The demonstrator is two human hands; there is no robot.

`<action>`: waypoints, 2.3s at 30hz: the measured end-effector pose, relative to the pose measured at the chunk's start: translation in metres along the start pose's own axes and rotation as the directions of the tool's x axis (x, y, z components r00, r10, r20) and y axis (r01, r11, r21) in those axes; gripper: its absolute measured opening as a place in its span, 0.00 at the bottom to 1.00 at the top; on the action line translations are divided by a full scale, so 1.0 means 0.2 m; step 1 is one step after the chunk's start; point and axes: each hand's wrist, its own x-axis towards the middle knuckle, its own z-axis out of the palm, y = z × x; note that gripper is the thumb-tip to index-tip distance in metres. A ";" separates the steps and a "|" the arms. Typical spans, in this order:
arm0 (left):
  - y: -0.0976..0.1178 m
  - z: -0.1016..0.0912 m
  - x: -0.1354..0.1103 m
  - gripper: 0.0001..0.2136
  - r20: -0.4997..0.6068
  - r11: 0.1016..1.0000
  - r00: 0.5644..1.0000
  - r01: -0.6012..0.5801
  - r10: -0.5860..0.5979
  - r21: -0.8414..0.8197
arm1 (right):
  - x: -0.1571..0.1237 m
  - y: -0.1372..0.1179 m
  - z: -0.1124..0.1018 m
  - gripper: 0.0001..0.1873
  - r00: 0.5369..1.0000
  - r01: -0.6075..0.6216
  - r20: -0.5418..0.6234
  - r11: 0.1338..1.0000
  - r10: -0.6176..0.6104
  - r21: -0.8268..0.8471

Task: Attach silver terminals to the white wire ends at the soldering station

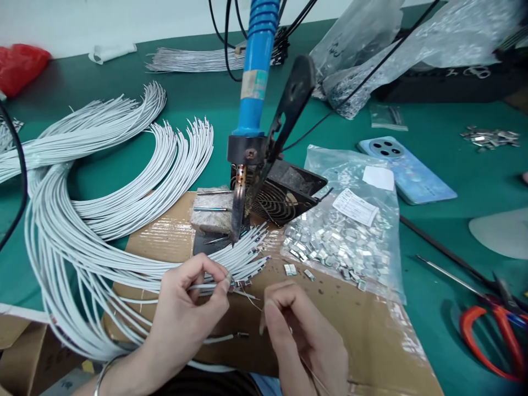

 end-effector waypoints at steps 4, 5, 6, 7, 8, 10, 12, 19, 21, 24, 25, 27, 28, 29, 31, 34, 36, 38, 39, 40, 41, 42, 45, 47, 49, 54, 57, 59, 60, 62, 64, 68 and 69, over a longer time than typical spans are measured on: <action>-0.01 0.00 0.04 0.05 -0.005 1.000 1.000 -0.007 0.007 0.026 | 0.05 0.00 0.01 0.13 0.997 0.071 -0.001 0.997 -0.071 0.004; -0.01 0.00 0.05 0.05 -0.013 0.999 1.000 -0.011 0.011 0.039 | 0.06 -0.01 0.02 0.12 0.998 0.065 -0.009 0.998 -0.065 0.004; -0.02 0.01 0.06 0.05 -0.025 0.999 1.000 -0.011 0.012 0.047 | 0.07 -0.01 0.02 0.12 0.999 0.051 -0.013 0.999 -0.051 0.004; -0.02 0.01 0.07 0.05 -0.038 0.999 0.999 -0.007 0.009 0.050 | 0.07 -0.02 0.03 0.12 0.999 0.031 -0.013 1.000 -0.031 0.006; -0.02 0.01 0.07 0.05 -0.046 0.999 0.999 -0.005 0.007 0.048 | 0.07 -0.02 0.03 0.12 1.000 0.011 -0.011 1.000 -0.010 0.011; -0.03 0.01 0.09 0.05 -0.046 0.999 0.999 -0.009 0.010 0.041 | 0.08 -0.02 0.04 0.12 1.000 -0.021 -0.008 1.000 0.021 0.024; -0.02 0.01 0.10 0.05 -0.038 0.999 0.999 -0.016 0.018 0.042 | 0.09 -0.03 0.04 0.12 0.999 -0.049 -0.007 0.998 0.049 0.038; 0.02 0.01 0.13 0.05 -0.009 0.996 1.000 -0.002 0.003 0.089 | 0.14 -0.04 0.02 0.13 0.994 -0.103 -0.042 0.995 0.103 -0.013; 0.03 0.01 0.13 0.05 -0.018 0.995 1.000 -0.005 0.007 0.095 | 0.14 -0.05 0.03 0.13 0.989 -0.142 -0.040 0.989 0.144 0.045; 0.02 0.02 0.13 0.05 -0.047 0.995 0.999 -0.024 0.028 0.098 | 0.15 -0.08 0.05 0.14 0.982 -0.179 -0.031 0.972 0.186 0.151; 0.02 0.02 0.13 0.05 -0.049 0.995 0.998 -0.031 0.036 0.096 | 0.16 -0.09 0.06 0.14 0.982 -0.178 -0.032 0.968 0.187 0.177; 0.02 0.02 0.13 0.05 -0.049 0.995 0.998 -0.046 0.051 0.089 | 0.16 -0.09 0.06 0.14 0.983 -0.168 -0.036 0.963 0.180 0.210; 0.02 0.02 0.13 0.05 -0.046 0.995 0.997 -0.053 0.057 0.084 | 0.17 -0.09 0.07 0.14 0.984 -0.164 -0.036 0.961 0.176 0.221; 0.02 0.02 0.14 0.05 -0.047 0.995 0.997 -0.059 0.063 0.080 | 0.17 -0.09 0.07 0.14 0.984 -0.159 -0.037 0.962 0.172 0.223; 0.02 0.02 0.14 0.05 -0.048 0.995 0.996 -0.070 0.074 0.072 | 0.18 -0.07 0.06 0.13 0.986 -0.147 -0.040 0.967 0.159 0.209; 0.03 0.02 0.14 0.05 -0.059 0.995 0.995 -0.081 0.085 0.064 | 0.20 -0.03 0.03 0.13 0.997 -0.082 0.000 0.980 0.084 0.181; 0.03 0.03 0.14 0.05 -0.061 0.994 0.995 -0.080 0.085 0.073 | 0.21 -0.01 0.03 0.13 0.999 -0.041 0.029 0.984 0.037 0.172; 0.03 0.03 0.14 0.05 -0.061 0.993 0.995 -0.075 0.081 0.092 | 0.21 -0.01 0.03 0.14 0.999 -0.038 -0.006 0.988 0.039 0.150; 0.03 0.03 0.14 0.05 -0.057 0.992 0.995 -0.076 0.082 0.099 | 0.22 -0.01 0.03 0.12 0.997 -0.044 -0.058 0.992 0.051 0.120; 0.03 0.03 0.14 0.06 -0.053 0.992 0.995 -0.078 0.084 0.104 | 0.22 -0.01 0.03 0.09 0.993 -0.041 -0.104 0.996 0.048 0.073; 0.03 0.03 0.14 0.06 -0.049 0.991 0.995 -0.082 0.087 0.105 | 0.22 -0.01 0.04 0.06 0.989 -0.028 -0.146 1.000 0.029 0.005; 0.03 0.03 0.14 0.06 -0.048 0.991 0.995 -0.087 0.092 0.103 | 0.22 -0.01 0.04 0.06 0.988 0.005 -0.151 0.997 -0.017 -0.077; 0.02 0.03 0.13 0.05 -0.029 0.992 0.996 -0.080 0.083 0.093 | 0.23 0.01 0.05 0.12 0.990 0.126 -0.037 0.965 -0.137 -0.228; 0.01 0.03 0.12 0.05 0.018 0.994 0.998 -0.054 0.052 0.099 | 0.23 0.02 0.05 0.14 0.987 0.157 0.017 0.962 -0.157 -0.223; -0.02 0.03 0.11 0.05 0.039 0.993 0.999 -0.037 0.033 0.111 | 0.23 0.02 0.06 0.12 0.989 0.150 0.022 0.969 -0.149 -0.194; -0.06 0.04 0.07 0.06 -0.002 0.991 0.999 -0.049 0.050 0.126 | 0.22 0.03 0.06 0.10 0.987 0.157 0.033 0.980 -0.154 -0.124; -0.04 0.05 0.06 0.06 -0.020 0.992 1.000 -0.019 0.022 0.124 | 0.22 0.04 0.05 0.08 0.988 0.151 0.052 0.984 -0.147 -0.091; -0.02 0.05 0.06 0.06 -0.033 0.994 0.999 0.025 -0.021 0.105 | 0.22 0.04 0.04 0.07 0.989 0.140 0.061 0.987 -0.136 -0.075; -0.01 0.05 0.06 0.05 -0.039 0.994 0.998 0.051 -0.048 0.093 | 0.22 0.05 0.04 0.06 0.991 0.129 0.051 0.989 -0.126 -0.071; 0.02 0.05 0.05 0.05 -0.039 0.993 0.995 0.095 -0.092 0.068 | 0.22 0.05 0.03 0.05 0.994 0.106 0.022 0.992 -0.105 -0.072; 0.04 0.03 0.06 0.06 -0.028 0.990 0.991 0.131 -0.129 0.050 | 0.21 0.06 0.02 0.05 0.997 0.076 0.004 0.995 -0.076 -0.063; 0.07 0.01 0.06 0.08 0.031 0.980 0.980 0.198 -0.197 -0.012 | 0.17 0.07 0.02 0.09 0.996 0.029 0.081 1.000 -0.030 0.004; 0.08 0.01 0.06 0.08 0.042 0.977 0.977 0.210 -0.209 -0.032 | 0.17 0.07 0.03 0.11 0.993 0.043 0.105 0.999 -0.045 0.022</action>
